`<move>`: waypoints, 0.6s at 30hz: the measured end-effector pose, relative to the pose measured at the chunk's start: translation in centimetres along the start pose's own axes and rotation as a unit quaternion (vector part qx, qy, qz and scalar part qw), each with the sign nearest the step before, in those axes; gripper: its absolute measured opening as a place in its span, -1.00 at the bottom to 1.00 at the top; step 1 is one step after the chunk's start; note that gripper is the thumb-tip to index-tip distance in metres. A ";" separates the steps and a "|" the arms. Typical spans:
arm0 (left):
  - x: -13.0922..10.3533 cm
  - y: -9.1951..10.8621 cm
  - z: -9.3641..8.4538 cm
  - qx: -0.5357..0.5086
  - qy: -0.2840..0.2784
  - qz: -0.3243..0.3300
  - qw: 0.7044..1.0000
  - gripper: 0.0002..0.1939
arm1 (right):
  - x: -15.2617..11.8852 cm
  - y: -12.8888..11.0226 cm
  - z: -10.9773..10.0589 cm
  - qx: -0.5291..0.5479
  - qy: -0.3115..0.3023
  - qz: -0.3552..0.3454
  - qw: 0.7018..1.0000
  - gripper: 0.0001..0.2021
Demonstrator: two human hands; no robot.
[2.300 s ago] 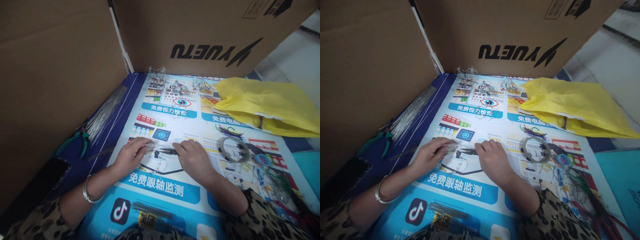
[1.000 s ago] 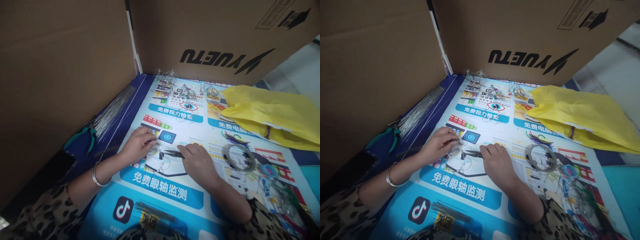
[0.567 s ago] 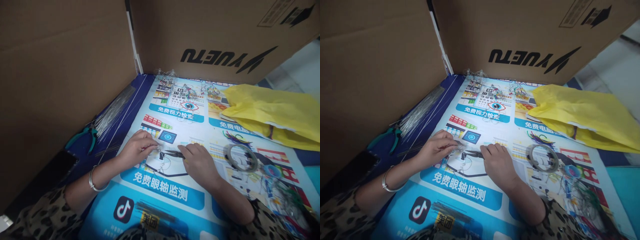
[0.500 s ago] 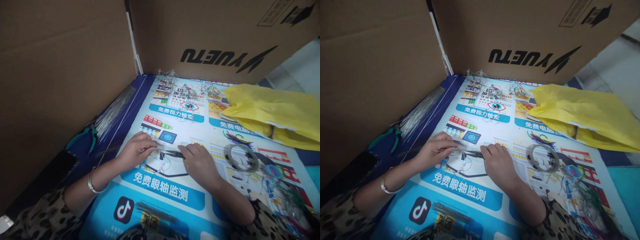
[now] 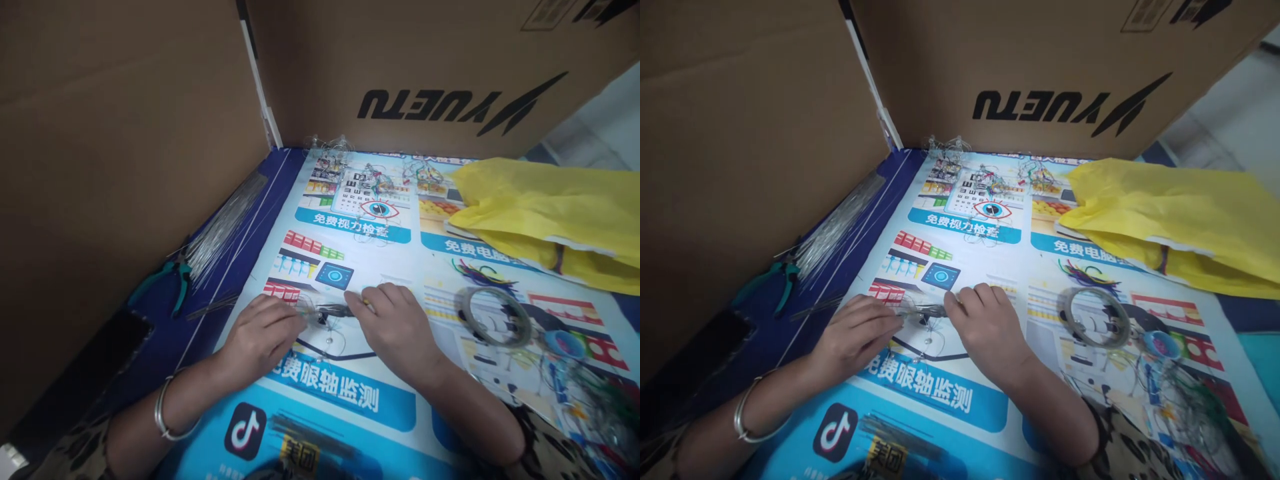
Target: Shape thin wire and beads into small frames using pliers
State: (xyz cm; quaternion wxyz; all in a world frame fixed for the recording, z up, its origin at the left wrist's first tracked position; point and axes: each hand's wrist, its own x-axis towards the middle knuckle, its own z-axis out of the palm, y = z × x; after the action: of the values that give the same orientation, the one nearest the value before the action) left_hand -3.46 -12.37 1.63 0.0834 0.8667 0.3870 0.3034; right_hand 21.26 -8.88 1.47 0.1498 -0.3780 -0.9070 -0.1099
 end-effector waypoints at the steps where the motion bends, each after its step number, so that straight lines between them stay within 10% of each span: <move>1: -0.1 0.1 0.0 0.004 -0.004 -0.002 1.000 -0.77 | 0.1 -0.1 -0.2 -0.001 0.003 -0.011 1.000 -0.78; 18: -0.7 1.5 -0.3 0.109 -0.050 0.052 0.991 -0.73 | 0.7 -0.9 -1.3 -0.014 -0.001 -0.089 0.996 -0.80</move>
State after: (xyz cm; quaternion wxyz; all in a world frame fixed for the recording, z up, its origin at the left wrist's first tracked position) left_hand -3.05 -13.91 2.15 -0.0083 0.9036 0.3676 0.2198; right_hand 20.42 -9.41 2.86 0.1336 -0.2982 -0.9355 -0.1347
